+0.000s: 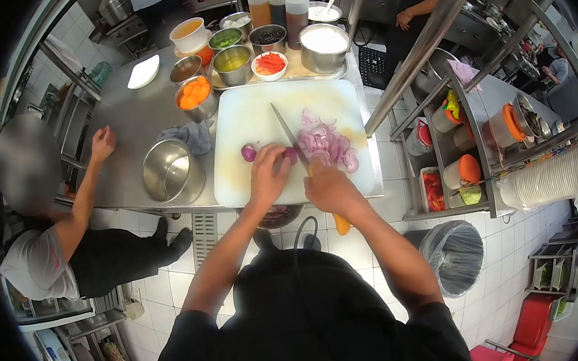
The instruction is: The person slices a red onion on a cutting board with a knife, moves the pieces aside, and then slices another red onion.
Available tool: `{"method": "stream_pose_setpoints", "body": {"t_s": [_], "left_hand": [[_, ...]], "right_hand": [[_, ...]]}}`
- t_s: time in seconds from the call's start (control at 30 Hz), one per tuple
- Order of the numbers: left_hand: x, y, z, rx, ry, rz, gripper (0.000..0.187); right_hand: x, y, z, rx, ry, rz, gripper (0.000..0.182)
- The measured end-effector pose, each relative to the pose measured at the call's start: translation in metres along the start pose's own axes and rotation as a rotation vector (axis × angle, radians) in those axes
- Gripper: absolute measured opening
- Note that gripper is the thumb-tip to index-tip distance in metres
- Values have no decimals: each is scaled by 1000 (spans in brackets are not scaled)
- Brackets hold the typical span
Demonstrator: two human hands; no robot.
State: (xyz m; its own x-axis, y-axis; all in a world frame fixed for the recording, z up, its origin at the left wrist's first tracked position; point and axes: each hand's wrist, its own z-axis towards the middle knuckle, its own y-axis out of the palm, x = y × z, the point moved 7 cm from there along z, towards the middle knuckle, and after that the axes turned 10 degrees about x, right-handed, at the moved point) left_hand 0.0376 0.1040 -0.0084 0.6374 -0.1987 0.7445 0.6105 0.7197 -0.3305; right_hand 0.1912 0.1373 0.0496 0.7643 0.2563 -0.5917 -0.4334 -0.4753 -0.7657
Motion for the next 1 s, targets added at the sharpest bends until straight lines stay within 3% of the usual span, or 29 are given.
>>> {"method": "stream_pose_setpoints", "body": {"t_s": [0.13,0.77,0.87,1.0], "left_hand": [[1,3,1,-64,16,26,22],[-9,3,1,25,-22,6,11],[-7,2,1,50,-16,28,10],[-10,4,3,52,-7,3,9]], "right_hand": [[11,4,4,42,-48,12,33],[19,32,29,145,-204,-3,30],[28,47,36,261,-319,-47,29],[25,33,46,114,-177,13,29]]}}
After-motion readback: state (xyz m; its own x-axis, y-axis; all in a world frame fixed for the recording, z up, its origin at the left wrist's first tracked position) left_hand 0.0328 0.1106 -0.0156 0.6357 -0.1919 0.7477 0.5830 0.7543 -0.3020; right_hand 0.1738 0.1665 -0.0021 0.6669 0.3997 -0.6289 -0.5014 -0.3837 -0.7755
